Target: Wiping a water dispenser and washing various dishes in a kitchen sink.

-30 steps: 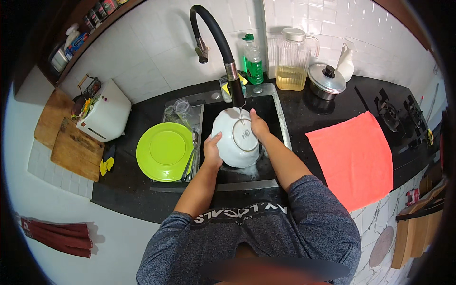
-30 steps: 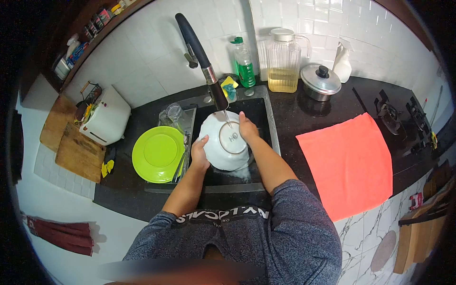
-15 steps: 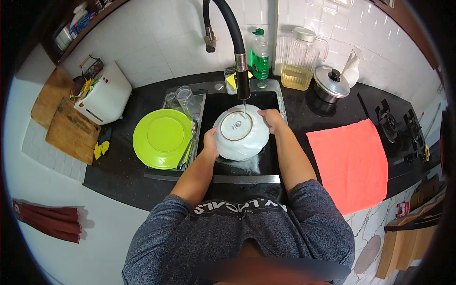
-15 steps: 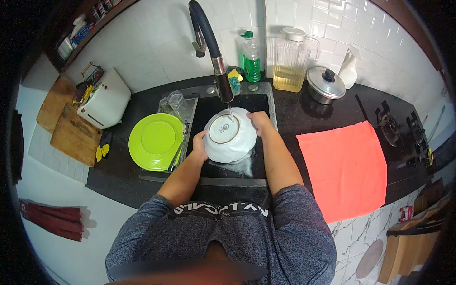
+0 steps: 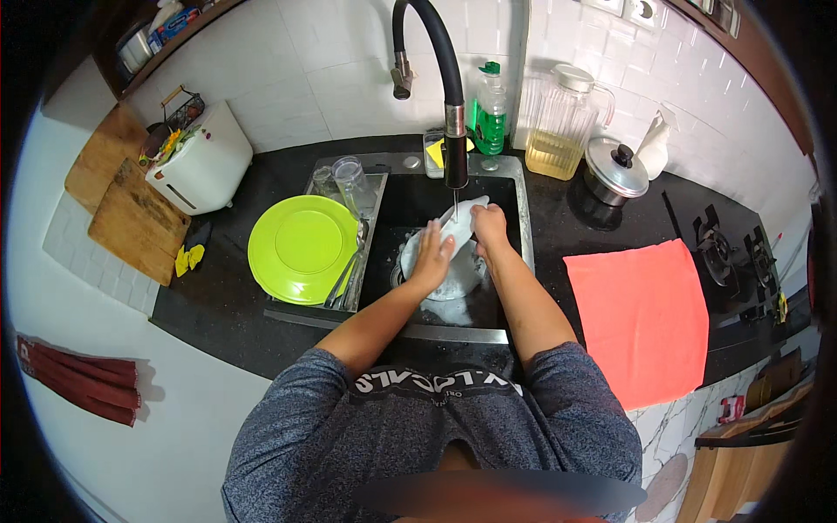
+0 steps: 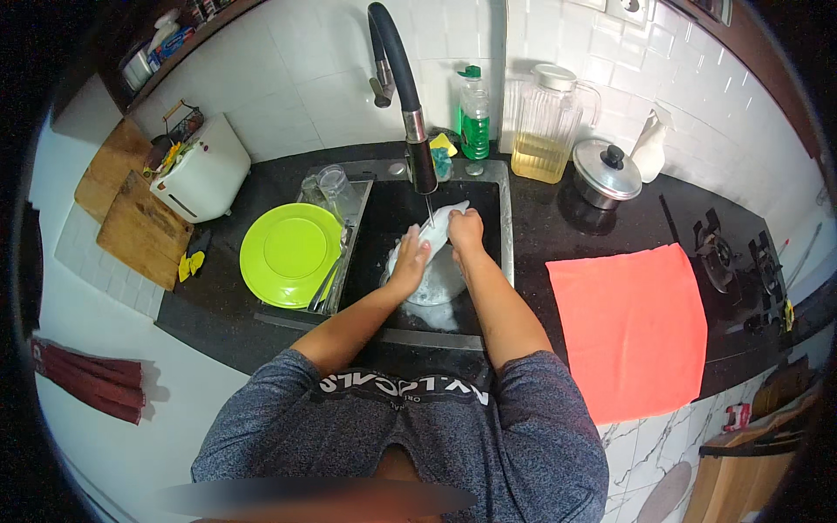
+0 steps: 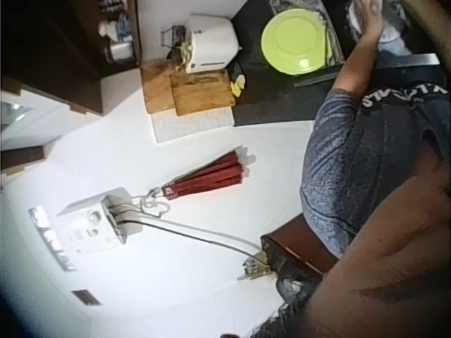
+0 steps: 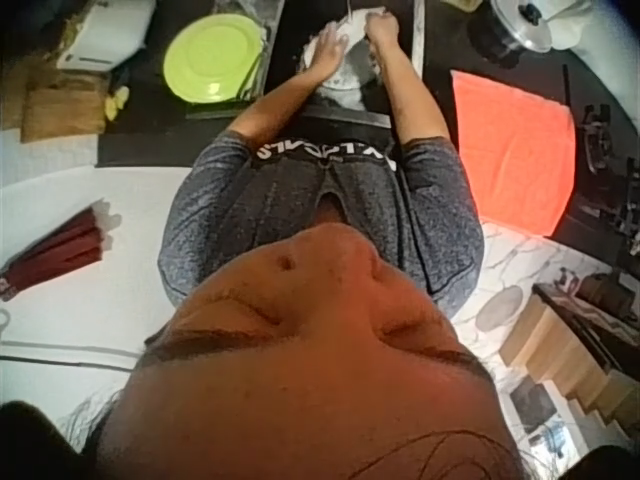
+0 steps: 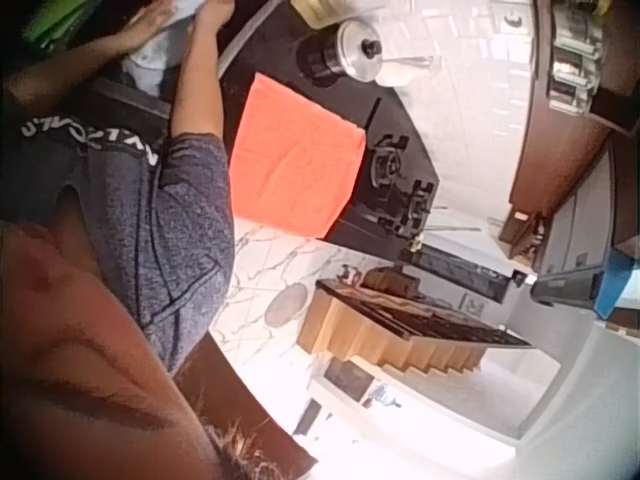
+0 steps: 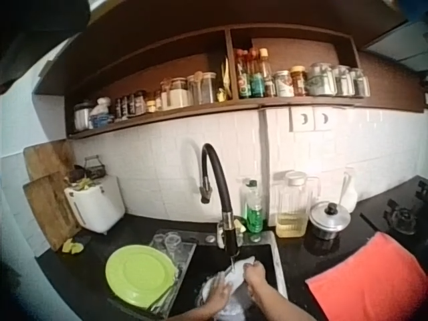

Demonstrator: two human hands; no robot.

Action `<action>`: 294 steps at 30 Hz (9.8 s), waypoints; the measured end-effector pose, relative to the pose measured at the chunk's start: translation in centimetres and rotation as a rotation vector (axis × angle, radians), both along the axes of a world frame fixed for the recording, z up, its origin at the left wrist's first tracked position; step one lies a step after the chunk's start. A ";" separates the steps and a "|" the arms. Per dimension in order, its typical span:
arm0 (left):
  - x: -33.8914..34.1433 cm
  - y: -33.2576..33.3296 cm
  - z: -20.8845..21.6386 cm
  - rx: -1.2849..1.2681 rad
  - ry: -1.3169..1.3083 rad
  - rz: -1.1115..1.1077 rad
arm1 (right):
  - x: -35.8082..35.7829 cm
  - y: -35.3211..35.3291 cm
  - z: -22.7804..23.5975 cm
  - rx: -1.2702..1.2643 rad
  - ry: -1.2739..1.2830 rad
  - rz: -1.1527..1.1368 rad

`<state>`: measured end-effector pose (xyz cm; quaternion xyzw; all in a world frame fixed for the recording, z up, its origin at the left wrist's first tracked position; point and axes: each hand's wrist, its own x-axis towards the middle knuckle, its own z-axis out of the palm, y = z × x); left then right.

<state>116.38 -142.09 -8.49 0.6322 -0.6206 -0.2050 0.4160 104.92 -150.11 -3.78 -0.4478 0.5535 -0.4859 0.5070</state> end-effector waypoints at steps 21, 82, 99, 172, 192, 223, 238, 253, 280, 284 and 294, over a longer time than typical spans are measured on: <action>3.2 -1.3 -1.1 0.431 0.944 0.191 | -5.8 -2.1 3.0 0.109 -0.365 0.443; 4.5 -0.4 -0.1 0.518 1.437 -0.132 | -6.0 3.0 10.1 -0.448 0.887 0.339; 5.9 3.0 4.1 0.396 1.372 -0.126 | -1.5 1.9 2.0 -0.074 1.303 0.538; 3.9 2.7 3.3 0.230 1.478 -0.092 | 2.6 4.1 0.0 -0.736 1.078 0.833; 4.6 2.4 4.1 0.426 1.489 -0.132 | 0.1 5.9 7.2 -0.659 1.184 0.794; 5.7 5.4 9.2 -0.050 1.303 0.004 | 6.2 3.4 5.0 -0.511 0.755 0.304; 17.0 11.1 16.2 -0.477 1.174 0.224 | 16.4 -8.0 15.1 -0.401 1.179 0.173; 20.5 12.7 15.0 -0.442 0.898 0.298 | 18.1 -5.8 15.9 -0.510 1.139 0.120; 23.5 11.7 10.0 -0.145 0.579 0.331 | 5.7 2.2 -0.1 -0.485 0.873 0.542; 24.4 12.7 13.0 0.219 0.168 0.426 | 4.9 3.5 -3.0 -0.503 1.266 0.816; 24.4 12.4 16.7 0.912 -0.546 0.424 | 4.8 5.0 -9.9 -0.449 1.891 1.426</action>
